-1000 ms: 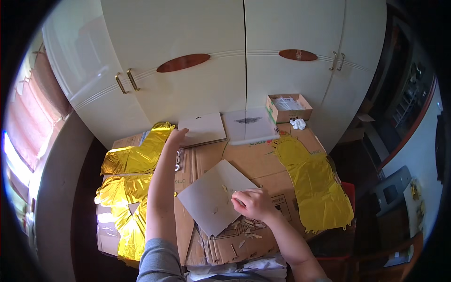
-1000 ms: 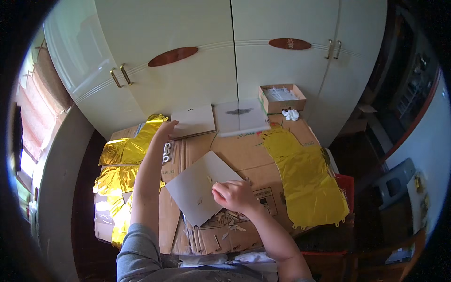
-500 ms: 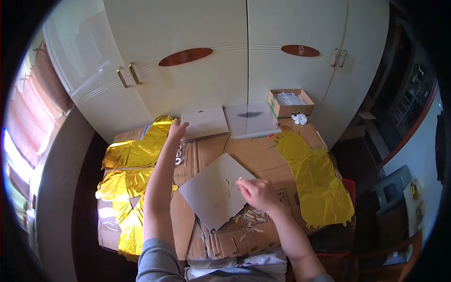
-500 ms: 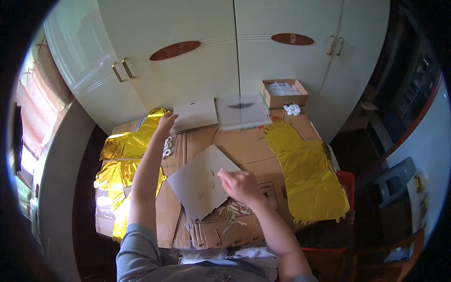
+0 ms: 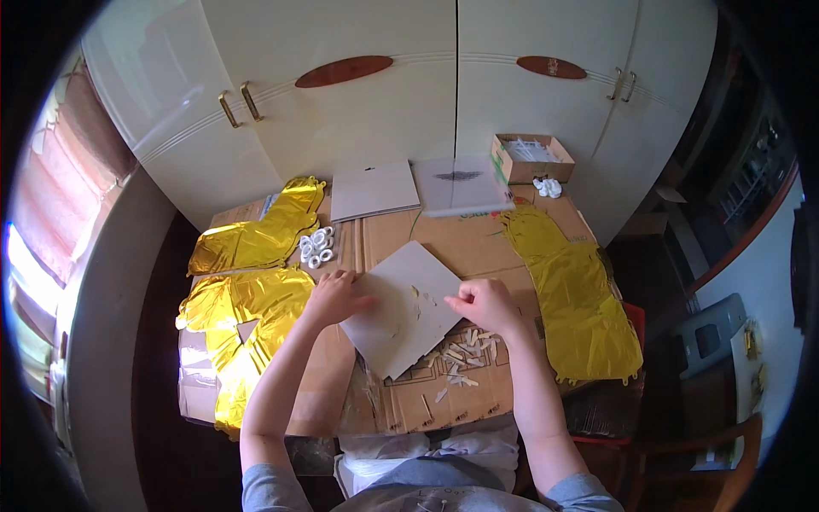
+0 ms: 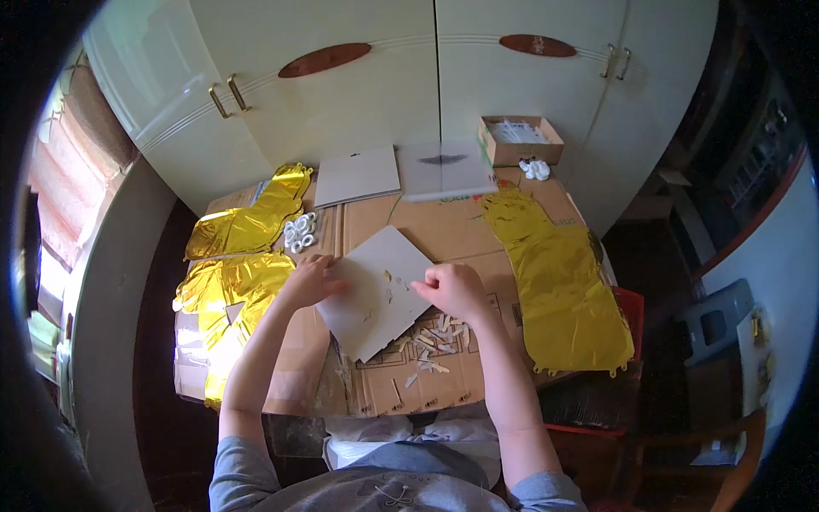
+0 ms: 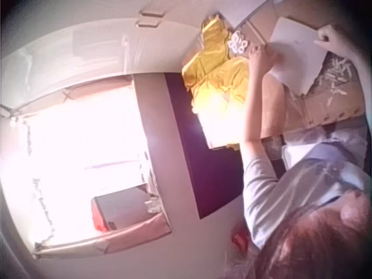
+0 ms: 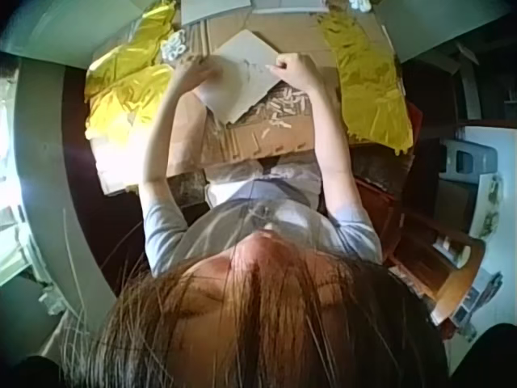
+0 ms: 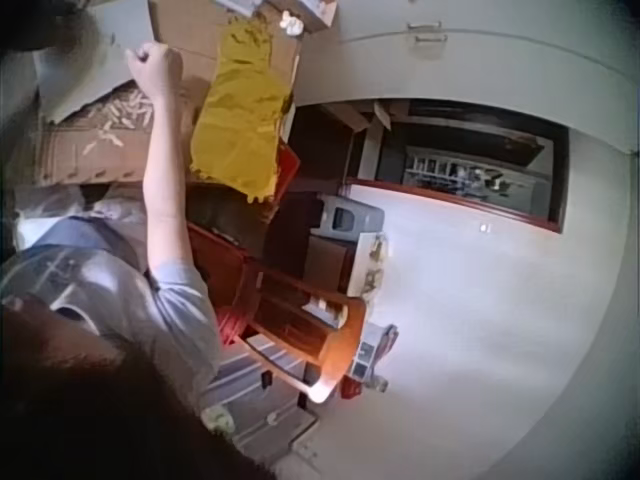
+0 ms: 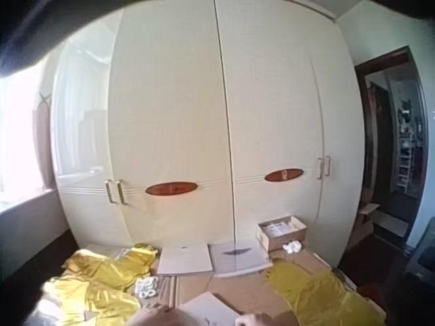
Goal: Assemble cardboard signage and small components on a table.
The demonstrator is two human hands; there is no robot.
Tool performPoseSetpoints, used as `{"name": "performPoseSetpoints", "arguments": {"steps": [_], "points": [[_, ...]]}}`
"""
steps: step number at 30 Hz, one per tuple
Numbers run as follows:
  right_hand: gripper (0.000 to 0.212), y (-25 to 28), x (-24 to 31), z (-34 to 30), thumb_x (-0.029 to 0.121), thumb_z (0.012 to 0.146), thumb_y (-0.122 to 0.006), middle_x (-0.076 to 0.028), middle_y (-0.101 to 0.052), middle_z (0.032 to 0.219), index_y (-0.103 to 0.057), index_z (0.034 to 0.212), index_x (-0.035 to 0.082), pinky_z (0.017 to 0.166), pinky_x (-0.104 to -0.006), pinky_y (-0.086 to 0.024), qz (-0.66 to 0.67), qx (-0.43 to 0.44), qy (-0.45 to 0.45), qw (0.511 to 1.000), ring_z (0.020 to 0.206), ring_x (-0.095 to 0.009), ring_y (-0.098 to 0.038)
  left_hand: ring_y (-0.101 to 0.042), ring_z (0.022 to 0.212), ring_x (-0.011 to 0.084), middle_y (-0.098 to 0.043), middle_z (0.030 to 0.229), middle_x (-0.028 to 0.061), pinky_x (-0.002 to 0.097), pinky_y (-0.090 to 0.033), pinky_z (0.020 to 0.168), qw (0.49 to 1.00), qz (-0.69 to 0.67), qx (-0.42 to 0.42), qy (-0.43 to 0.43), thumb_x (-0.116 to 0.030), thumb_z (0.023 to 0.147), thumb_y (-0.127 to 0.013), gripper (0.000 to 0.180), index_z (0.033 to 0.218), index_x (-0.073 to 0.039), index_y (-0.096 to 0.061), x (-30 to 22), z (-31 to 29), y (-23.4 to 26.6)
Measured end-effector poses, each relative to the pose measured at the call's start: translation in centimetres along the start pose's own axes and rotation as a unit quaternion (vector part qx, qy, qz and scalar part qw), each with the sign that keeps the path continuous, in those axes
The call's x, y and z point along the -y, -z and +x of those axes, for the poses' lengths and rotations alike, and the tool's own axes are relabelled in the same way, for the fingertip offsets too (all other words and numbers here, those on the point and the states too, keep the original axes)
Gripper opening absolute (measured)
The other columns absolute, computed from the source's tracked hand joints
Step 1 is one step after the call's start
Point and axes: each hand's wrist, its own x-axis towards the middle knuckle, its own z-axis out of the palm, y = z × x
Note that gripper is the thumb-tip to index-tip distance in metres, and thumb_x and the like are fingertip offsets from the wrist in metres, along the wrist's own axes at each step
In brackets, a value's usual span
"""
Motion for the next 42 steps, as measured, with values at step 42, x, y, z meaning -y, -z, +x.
{"name": "performPoseSetpoints", "arguments": {"steps": [42], "points": [[0.02,2.1,-1.9,0.1,0.026,0.085,-0.045,0.0,-0.051,0.082,-0.051,0.085,0.007,0.074,-0.0241,-0.038,0.591,-0.132,-0.031,0.795,0.082,-0.009,-0.049,-0.05,0.064,0.0065,-0.055,0.07,0.0029,0.0222,-0.042,0.058,0.906,-0.295,-0.222,-0.205,-0.003,0.079,-0.057,0.011,0.087,-0.001,-0.05,-6.3,-5.2,6.1]]}}
